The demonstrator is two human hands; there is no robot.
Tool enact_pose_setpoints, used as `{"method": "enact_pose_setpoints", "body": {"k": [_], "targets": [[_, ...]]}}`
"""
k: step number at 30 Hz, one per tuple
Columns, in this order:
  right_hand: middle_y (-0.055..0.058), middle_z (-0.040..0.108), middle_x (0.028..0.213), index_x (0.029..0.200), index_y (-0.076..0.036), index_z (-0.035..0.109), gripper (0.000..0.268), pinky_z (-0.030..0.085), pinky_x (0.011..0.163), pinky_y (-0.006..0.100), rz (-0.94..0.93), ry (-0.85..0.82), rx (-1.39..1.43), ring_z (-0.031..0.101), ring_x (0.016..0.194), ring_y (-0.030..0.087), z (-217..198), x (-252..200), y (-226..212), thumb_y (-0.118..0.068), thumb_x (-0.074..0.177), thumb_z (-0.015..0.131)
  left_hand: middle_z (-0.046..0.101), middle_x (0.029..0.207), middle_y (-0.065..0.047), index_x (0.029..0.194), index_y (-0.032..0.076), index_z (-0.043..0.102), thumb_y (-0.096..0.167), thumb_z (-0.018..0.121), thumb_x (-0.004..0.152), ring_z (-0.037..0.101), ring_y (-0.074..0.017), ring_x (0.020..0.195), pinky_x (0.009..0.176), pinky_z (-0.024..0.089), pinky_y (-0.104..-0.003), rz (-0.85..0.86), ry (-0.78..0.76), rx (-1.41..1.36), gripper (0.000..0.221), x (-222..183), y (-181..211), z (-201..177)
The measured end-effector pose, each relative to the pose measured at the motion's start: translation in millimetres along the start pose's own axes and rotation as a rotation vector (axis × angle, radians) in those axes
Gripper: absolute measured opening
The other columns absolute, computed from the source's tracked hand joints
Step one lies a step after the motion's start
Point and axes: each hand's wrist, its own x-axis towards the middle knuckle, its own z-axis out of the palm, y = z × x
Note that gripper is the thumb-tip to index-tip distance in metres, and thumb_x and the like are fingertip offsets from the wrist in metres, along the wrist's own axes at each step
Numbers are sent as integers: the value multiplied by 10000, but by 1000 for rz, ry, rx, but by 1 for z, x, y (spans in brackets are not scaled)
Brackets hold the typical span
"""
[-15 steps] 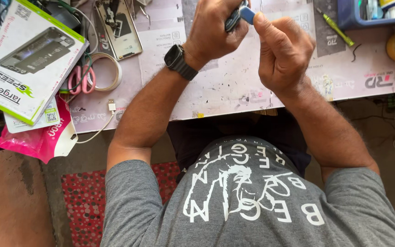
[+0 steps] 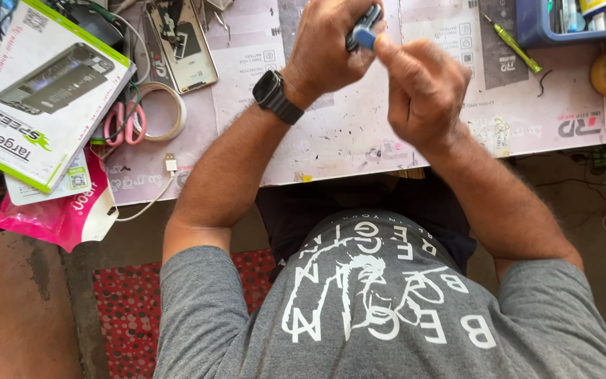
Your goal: The person uses a small blue brush to clean the edges and crevices of a black feature phone. They repeatedly brush the top, sides, and bottom of the device while holding it in one hand and the brush in the other.
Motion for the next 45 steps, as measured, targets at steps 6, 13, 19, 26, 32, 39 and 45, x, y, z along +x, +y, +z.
{"method": "enact_pose_setpoints", "body": {"k": [6, 13, 19, 26, 32, 39, 45], "targets": [[73, 637, 841, 1372, -70, 646, 357, 425, 517, 339, -44, 6, 31, 568, 637, 163, -3, 5, -4, 92, 1054, 645, 649, 803, -80, 993, 66, 642, 71, 779, 881, 637, -226, 700, 645, 516, -388, 58, 33, -12, 177, 1, 2, -1], [136, 687, 953, 1353, -26, 646, 324, 453, 570, 361, -61, -23, 53, 648, 729, 208, 2, 3, -4, 115, 1061, 639, 646, 770, -87, 950, 76, 652, 134, 804, 879, 632, -243, 664, 607, 496, -395, -51, 11, -50, 178, -3, 1, 4], [108, 661, 917, 1394, -44, 689, 309, 450, 567, 340, -31, -29, -10, 621, 717, 200, 2, 0, -9, 95, 1119, 668, 564, 667, -38, 954, 126, 558, 82, 695, 858, 588, -211, 579, 548, 455, -397, 10, 54, 17, 173, 0, -1, 2], [103, 657, 951, 1440, -65, 667, 301, 425, 566, 330, -21, -50, -39, 612, 708, 176, -2, -8, -1, 63, 1167, 668, 572, 681, -11, 955, 143, 539, 93, 719, 873, 600, -185, 609, 565, 464, -395, 41, 56, 14, 204, 2, -1, 6], [114, 659, 939, 1427, -43, 676, 292, 407, 539, 332, -7, -34, -26, 590, 674, 169, -9, -4, -1, 63, 1156, 659, 572, 679, -4, 957, 146, 524, 113, 739, 857, 620, -187, 631, 586, 476, -398, 59, 67, 38, 239, 3, 7, 2], [91, 644, 902, 1413, -86, 679, 289, 416, 538, 336, -78, -54, -98, 570, 657, 162, -6, -5, 5, 22, 1146, 651, 602, 709, -23, 975, 131, 537, 105, 757, 848, 644, -213, 661, 607, 492, -412, 41, 62, 35, 255, 4, 4, -2], [66, 640, 816, 1348, -68, 718, 274, 358, 472, 324, -72, -24, -95, 497, 566, 141, 2, -11, 17, 5, 1094, 646, 591, 727, -41, 955, 122, 522, 108, 772, 822, 642, -244, 697, 632, 485, -436, 81, 75, 40, 283, 3, 4, -2]]}}
